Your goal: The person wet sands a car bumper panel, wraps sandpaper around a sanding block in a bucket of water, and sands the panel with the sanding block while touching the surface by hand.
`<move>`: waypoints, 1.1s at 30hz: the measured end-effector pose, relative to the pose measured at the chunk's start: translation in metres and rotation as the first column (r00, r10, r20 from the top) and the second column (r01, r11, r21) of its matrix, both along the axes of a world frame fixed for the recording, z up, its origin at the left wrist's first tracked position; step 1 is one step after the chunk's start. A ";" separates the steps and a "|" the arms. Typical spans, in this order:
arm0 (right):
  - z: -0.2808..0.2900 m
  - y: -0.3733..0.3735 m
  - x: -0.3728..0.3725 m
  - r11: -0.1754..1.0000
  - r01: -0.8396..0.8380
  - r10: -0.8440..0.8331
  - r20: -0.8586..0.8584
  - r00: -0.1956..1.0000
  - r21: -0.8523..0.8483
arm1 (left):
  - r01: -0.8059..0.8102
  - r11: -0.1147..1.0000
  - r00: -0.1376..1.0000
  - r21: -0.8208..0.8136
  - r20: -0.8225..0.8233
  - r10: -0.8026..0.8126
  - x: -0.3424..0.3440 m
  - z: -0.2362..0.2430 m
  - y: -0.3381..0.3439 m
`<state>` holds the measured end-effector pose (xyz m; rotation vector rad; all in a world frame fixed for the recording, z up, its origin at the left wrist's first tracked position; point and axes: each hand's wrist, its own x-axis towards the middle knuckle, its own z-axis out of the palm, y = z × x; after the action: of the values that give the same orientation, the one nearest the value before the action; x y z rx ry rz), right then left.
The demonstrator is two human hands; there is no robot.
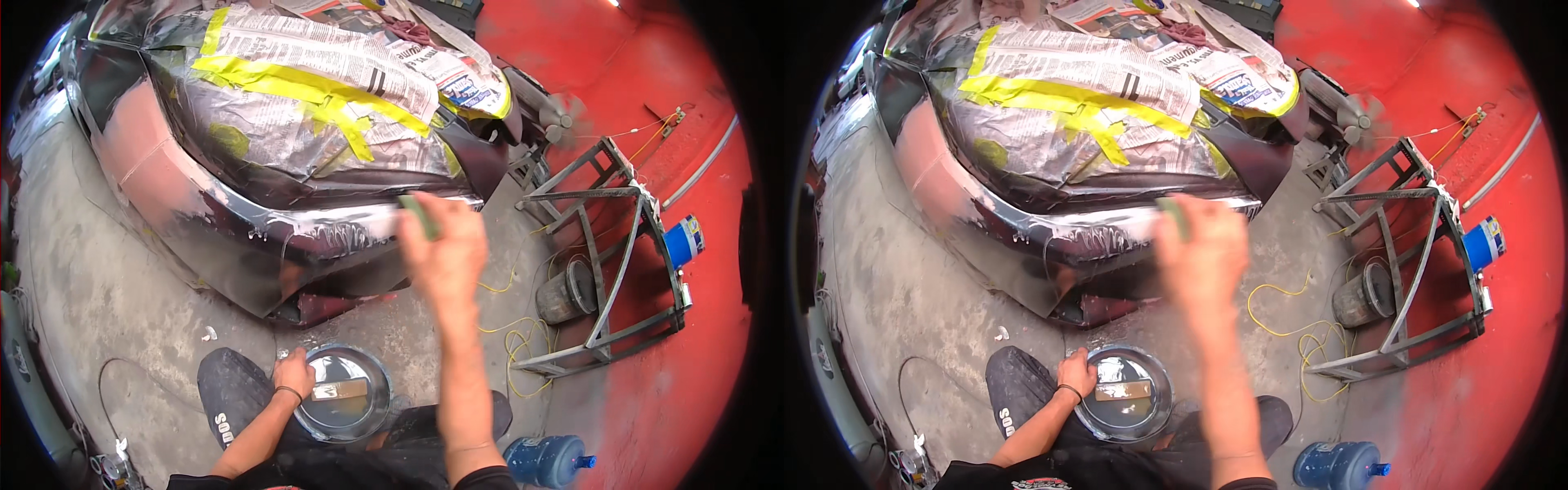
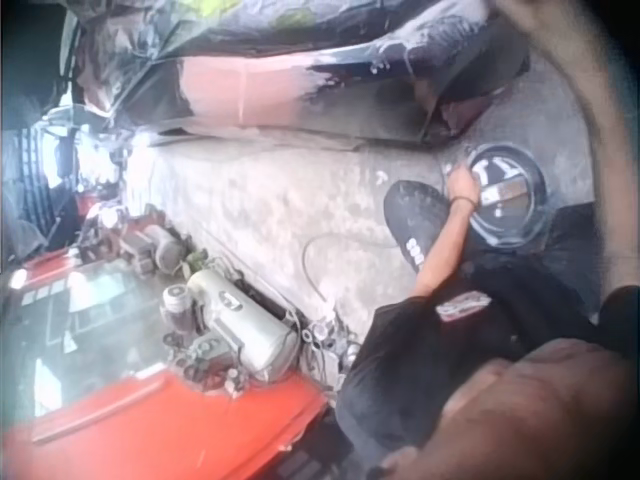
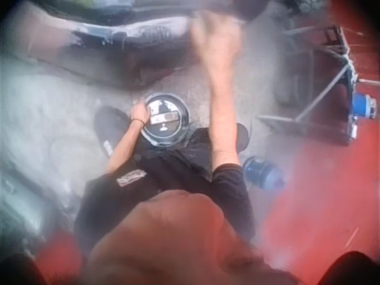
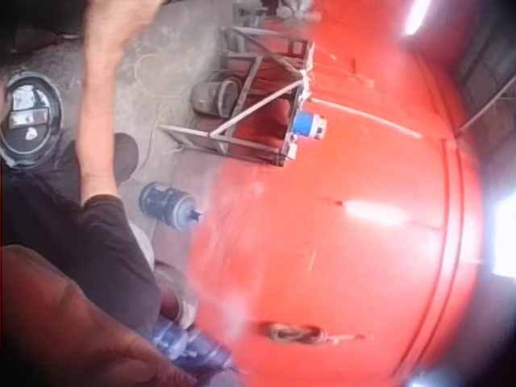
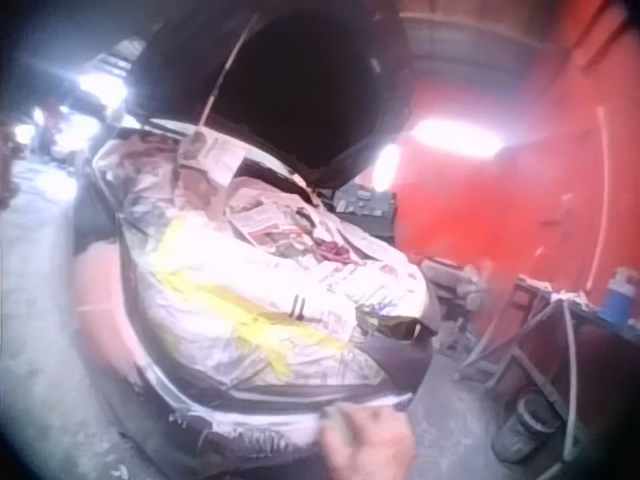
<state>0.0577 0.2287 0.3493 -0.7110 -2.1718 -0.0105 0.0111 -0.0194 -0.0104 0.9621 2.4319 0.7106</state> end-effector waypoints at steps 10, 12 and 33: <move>-0.029 0.109 0.040 0.980 0.196 -0.196 0.001 0.981 -0.035 | 0.008 1.000 1.000 0.003 0.019 -0.008 -0.001 -0.004 -0.002; -0.020 0.136 0.055 0.956 0.286 -0.286 0.014 0.958 -0.070 | 0.032 0.999 0.999 0.006 0.005 -0.032 0.007 0.001 0.004; -0.018 0.116 0.044 0.979 0.149 -0.158 -0.055 0.986 -0.141 | 0.013 0.999 1.000 0.034 0.013 -0.013 0.000 -0.003 0.003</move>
<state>0.1014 0.3442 0.3309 -0.9435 -2.0641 0.0800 0.0111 -0.0169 -0.0133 0.9824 2.4067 0.7537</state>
